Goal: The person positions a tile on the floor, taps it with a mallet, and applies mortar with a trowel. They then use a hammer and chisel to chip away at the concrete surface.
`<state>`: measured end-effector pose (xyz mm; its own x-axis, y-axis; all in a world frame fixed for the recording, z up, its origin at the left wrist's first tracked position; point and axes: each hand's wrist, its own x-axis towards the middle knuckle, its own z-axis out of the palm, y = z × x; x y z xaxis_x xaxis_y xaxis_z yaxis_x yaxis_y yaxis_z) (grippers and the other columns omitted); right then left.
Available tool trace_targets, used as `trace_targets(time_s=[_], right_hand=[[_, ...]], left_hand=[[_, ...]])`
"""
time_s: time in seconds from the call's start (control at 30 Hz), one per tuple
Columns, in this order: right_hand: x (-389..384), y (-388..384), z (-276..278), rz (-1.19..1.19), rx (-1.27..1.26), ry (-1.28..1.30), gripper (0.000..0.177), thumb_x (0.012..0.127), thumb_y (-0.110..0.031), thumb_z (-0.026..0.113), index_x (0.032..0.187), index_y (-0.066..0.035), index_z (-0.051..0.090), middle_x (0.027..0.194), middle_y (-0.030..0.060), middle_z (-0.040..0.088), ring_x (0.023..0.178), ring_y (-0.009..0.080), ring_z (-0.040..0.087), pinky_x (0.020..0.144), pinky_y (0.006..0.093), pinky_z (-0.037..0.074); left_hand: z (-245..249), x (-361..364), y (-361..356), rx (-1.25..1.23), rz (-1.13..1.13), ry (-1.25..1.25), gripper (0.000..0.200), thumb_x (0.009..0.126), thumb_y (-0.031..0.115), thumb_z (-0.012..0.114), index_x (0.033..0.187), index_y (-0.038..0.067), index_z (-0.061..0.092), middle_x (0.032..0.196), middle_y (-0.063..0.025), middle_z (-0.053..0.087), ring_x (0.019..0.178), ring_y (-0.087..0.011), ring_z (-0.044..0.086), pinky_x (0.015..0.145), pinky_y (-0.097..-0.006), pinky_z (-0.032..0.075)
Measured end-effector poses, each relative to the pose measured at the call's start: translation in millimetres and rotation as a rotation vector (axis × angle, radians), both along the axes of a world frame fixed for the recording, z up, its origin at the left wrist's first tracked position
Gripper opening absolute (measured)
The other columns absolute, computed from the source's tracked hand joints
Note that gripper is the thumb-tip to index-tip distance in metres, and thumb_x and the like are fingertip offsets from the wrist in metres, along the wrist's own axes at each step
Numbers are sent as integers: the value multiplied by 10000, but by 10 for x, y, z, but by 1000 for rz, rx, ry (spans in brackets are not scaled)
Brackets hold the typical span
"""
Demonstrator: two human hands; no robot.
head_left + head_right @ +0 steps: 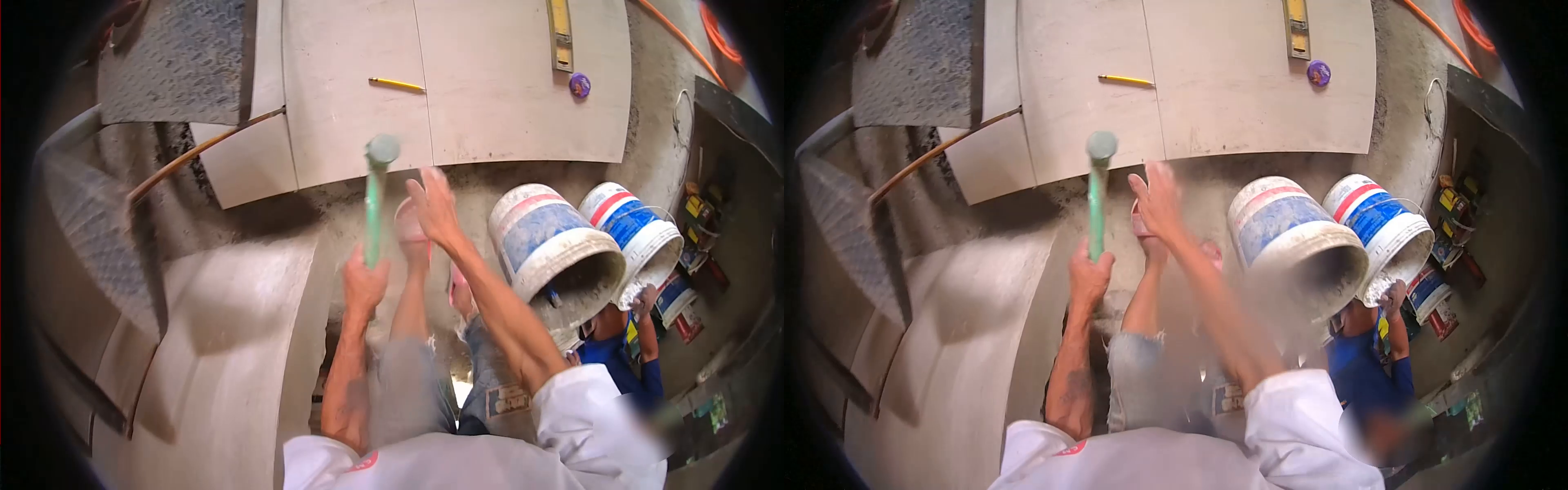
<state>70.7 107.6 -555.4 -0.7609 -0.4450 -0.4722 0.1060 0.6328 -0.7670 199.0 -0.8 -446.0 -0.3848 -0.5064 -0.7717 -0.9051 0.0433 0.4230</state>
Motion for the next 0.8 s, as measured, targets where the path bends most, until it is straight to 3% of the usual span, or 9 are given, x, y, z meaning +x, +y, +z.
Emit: trace_targets(time_s=[0.07,0.13,0.27,0.33,0.4,0.47,0.57,0.73,0.8], right_hand=[[-307,-120,-356,230,297,402,518,893,-251,619,1337,-54,439,1266,188,498,1236,322,445,1003,455,342],[-669,-428,-674,269,201,564,591,850,-222,643,1368,-69,403,1318,183,443,1277,348,392,994,527,329],[-1137,-942,-1137,219,336,692,550,875,-248,594,1368,-90,408,1338,140,426,1269,324,393,958,562,348],[-1221,-946,-1241,257,358,545,309,855,-165,537,1160,-114,531,1164,107,511,1141,279,469,899,515,405],[-1166,-911,-1489,132,405,924,225,831,-114,524,1051,-133,569,1079,79,529,1089,253,485,847,501,422],[-1309,-733,-1315,98,369,583,230,855,-114,494,1059,-144,596,1058,87,578,1096,264,520,877,481,432],[-1470,-113,-1937,-201,348,939,316,853,-99,505,1161,-137,565,1159,98,571,1124,272,511,921,497,434],[-1657,574,-2221,-665,491,937,592,931,-320,514,1402,-4,342,1331,292,440,1285,402,368,1006,548,350],[-1307,227,-1533,-724,727,686,536,949,-365,462,1395,-72,415,1377,235,451,1352,344,325,1058,557,269]], left_hand=[[-371,120,-87,-101,7,-9,275,735,140,668,954,-4,587,677,-99,582,603,-224,535,594,-384,458],[-597,327,-74,-168,18,-14,268,738,144,668,943,-5,583,672,-99,572,597,-237,525,585,-388,449],[-1126,549,-37,-251,97,93,223,745,126,650,892,-15,560,663,-92,542,604,-230,513,594,-366,437],[-1306,459,68,-225,152,164,177,752,106,634,853,-9,546,667,-61,520,618,-192,510,598,-333,431],[-1408,274,75,-134,244,210,142,761,91,623,836,2,540,675,-30,511,624,-155,509,596,-306,429],[-1551,18,115,-106,302,329,111,774,75,617,817,5,542,675,-26,528,609,-123,504,580,-288,435],[-1723,-220,106,-47,305,401,127,773,98,659,784,19,561,674,-22,545,591,-124,504,569,-287,441],[-1773,-313,89,-172,336,516,150,772,117,678,780,46,545,675,5,509,618,-121,478,596,-296,424],[-1704,-410,129,-268,315,502,145,775,113,653,761,40,528,663,-16,514,602,-118,482,589,-280,422]])
